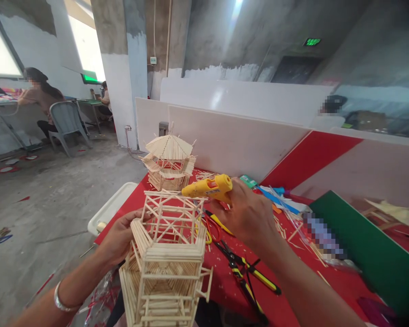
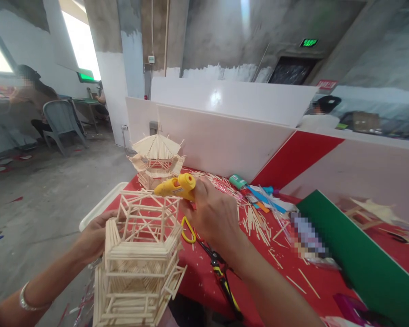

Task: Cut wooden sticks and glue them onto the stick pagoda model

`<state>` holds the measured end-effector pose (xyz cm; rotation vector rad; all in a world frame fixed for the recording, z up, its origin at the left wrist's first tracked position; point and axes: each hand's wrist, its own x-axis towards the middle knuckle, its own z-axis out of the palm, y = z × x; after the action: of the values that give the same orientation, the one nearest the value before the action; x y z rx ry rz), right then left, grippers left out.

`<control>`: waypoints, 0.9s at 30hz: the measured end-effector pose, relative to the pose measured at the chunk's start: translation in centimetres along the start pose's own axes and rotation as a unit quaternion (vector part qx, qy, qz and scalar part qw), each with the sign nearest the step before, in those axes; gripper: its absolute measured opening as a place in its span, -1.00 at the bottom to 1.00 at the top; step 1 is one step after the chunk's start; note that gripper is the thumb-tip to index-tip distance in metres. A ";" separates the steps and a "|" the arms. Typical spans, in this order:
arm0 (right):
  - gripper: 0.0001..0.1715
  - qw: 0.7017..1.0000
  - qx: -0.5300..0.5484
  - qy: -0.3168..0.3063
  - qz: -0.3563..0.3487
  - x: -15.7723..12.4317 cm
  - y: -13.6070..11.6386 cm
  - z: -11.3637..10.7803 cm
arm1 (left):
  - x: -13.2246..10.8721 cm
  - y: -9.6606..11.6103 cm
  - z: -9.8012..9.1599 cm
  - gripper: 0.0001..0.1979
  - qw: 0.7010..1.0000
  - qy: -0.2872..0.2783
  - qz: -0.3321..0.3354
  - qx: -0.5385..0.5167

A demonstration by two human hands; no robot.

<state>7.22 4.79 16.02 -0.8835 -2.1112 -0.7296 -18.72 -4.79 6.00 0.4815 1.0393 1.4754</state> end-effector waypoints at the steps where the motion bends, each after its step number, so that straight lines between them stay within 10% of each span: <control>1: -0.72 1.000 0.001 -0.001 -0.004 0.0 0.0 0.0 | 0.0 -0.1 -0.1 -0.56 1.000 0.002 0.000 -0.001; 27: -0.71 0.999 -0.014 -0.037 -0.006 -0.6 -0.1 0.1 | 0.2 -0.5 -1.1 -0.57 1.000 0.014 0.006 0.010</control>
<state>7.42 4.62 15.47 -0.9266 -2.1779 -0.7456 -19.35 -5.02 4.96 0.4831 1.0756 1.4883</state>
